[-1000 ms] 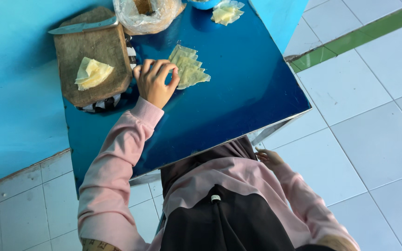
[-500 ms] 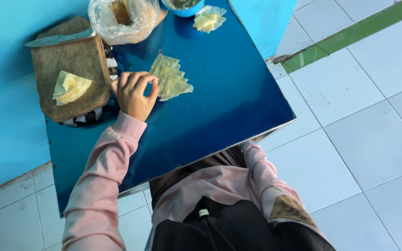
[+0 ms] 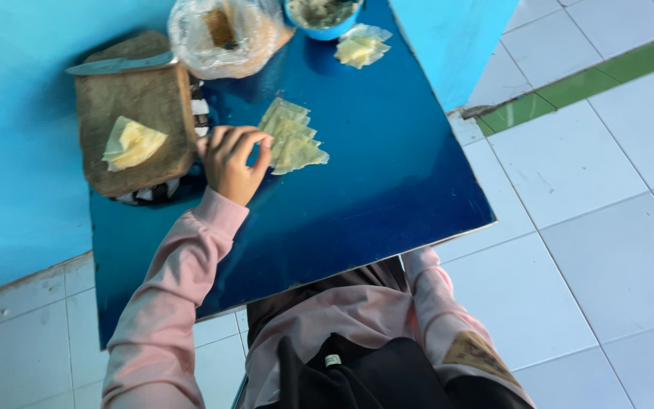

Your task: The person folds thin square pastry wrappers into a layered diamond stack on a blue table, then spoons brown filling from a plastic-covered bowl onto a wrapper and folds the wrapper over the filling to form a filled parcel, repeating the process.

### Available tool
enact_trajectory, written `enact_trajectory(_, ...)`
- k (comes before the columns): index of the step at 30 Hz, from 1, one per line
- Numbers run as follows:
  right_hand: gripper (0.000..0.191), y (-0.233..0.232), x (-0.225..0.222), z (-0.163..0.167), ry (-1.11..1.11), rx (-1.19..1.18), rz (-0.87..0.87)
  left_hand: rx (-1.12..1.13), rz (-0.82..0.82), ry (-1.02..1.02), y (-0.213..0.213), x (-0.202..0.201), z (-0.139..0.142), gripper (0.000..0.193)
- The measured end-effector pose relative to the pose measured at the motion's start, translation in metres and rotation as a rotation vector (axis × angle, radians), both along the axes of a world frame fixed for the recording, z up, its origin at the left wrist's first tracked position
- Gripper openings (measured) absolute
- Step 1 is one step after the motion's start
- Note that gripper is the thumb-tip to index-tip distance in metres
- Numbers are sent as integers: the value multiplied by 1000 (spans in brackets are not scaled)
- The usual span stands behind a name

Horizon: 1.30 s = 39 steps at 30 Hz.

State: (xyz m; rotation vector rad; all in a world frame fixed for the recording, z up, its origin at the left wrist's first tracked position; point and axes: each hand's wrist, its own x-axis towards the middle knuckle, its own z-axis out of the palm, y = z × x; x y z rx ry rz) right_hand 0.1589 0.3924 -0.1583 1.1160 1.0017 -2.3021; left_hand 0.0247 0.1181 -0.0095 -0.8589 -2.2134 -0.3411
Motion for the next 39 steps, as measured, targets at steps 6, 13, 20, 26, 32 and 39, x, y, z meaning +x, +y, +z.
enact_trajectory(6,46,-24,-24,14,238,264,288,-35,-92,-34,-16,0,4,11)
enact_trajectory(13,46,34,53,21,463,1263,1453,-176,-262,-20,-56,-10,14,23)
enact_trajectory(20,45,54,20,176,1100,792,1305,-338,-272,121,-75,-38,11,17)
enact_trajectory(26,33,-16,-129,256,1544,850,1017,-224,-298,115,-84,-58,14,15)
enact_trajectory(32,34,-109,-287,263,1481,1457,827,-165,-295,2,-98,-76,15,19)
enact_trajectory(39,40,-161,-406,246,1706,1433,916,-142,-310,-91,-112,-97,14,20)
